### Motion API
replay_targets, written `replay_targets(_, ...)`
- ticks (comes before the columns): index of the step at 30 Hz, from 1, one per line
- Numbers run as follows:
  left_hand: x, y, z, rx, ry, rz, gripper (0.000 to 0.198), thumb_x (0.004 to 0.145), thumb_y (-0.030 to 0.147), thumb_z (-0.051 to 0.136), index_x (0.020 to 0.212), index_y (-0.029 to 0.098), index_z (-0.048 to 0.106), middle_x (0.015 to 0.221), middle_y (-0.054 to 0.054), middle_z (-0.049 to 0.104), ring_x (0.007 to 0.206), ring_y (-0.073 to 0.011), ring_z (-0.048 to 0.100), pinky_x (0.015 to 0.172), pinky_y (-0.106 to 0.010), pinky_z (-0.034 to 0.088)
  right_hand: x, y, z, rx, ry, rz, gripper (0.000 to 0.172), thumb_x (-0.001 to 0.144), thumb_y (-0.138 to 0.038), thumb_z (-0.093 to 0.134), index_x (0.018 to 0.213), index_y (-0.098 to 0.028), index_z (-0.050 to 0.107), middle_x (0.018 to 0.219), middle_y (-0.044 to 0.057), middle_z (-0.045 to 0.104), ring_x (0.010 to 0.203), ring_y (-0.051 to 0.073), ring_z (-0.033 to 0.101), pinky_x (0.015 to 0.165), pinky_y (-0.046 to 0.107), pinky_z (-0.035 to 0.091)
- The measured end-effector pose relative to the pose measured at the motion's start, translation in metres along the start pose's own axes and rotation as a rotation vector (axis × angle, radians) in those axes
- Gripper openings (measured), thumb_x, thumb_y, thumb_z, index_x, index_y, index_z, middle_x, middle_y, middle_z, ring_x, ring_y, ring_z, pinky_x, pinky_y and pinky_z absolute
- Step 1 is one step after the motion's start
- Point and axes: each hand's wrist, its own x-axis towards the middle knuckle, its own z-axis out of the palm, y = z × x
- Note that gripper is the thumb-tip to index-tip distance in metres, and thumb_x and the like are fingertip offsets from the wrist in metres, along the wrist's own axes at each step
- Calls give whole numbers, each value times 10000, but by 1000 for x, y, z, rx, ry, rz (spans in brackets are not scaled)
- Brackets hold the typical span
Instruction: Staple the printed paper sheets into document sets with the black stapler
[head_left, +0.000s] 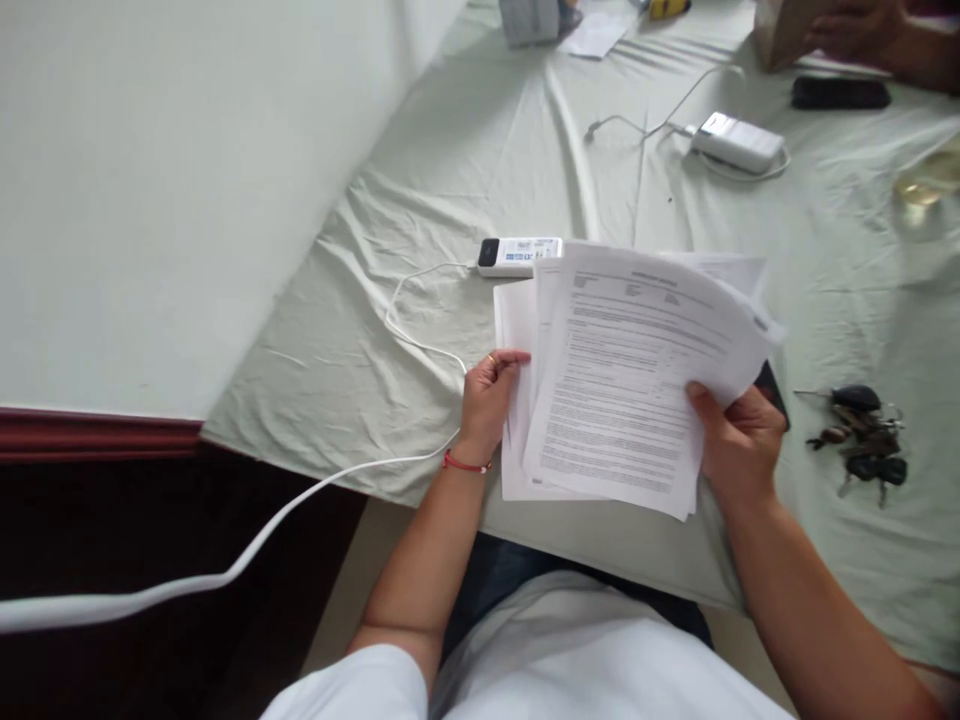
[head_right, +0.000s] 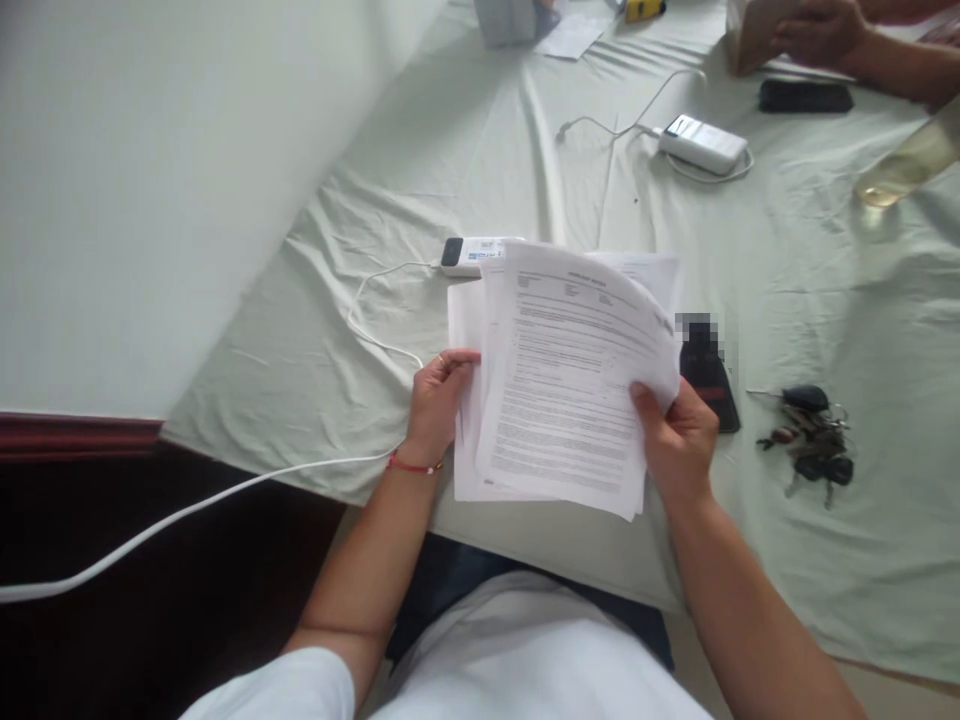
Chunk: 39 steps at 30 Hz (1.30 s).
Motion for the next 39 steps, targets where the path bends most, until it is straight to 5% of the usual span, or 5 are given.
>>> replay_targets(5, -3, 7, 2, -68, -15, -36, 243, 833, 414, 806, 944, 199, 827, 963, -33, 791, 950, -199, 696, 919, -317, 536, -2, 2, 6, 50, 1, 88, 275, 831, -474, 910, 983, -262, 821, 898, 21, 794, 759, 207, 709, 686, 384, 607)
replay_targets(14, 0, 1, 4, -168, 25, -176, 497, 582, 420, 1017, 836, 186, 660, 845, 7, 757, 732, -151, 686, 723, -285, 565, 3, -1, 8, 57, -6, 79, 303, 847, -471, 892, 1022, -253, 775, 968, 11, 808, 798, 182, 724, 714, 347, 629)
replay_targets(21, 4, -5, 5, -245, 18, -43, 462, 706, 493, 981, 878, 207, 661, 867, 23, 739, 802, -137, 698, 792, -267, 581, 11, 5, 1, 24, 128, 16, 283, 834, -486, 897, 933, -244, 789, 847, -20, 768, 713, 150, 672, 666, 309, 586)
replay_targets(32, 3, -7, 3, -122, -33, 5, 471, 864, 565, 858, 989, 226, 556, 966, -11, 741, 869, -169, 730, 794, -292, 598, 13, -1, 4, 157, 209, 10, 324, 794, -474, 927, 1034, -281, 826, 1024, 24, 820, 830, 198, 743, 820, 396, 660)
replay_targets(39, -2, -1, 1, -98, -16, -3, 605, 863, 441, 885, 1359, 304, 567, 880, 8, 707, 718, -173, 682, 686, -297, 550, 10, -1, 5, 136, 133, 82, 341, 783, -449, 930, 1071, -294, 830, 1064, 26, 843, 864, 235, 778, 827, 442, 675)
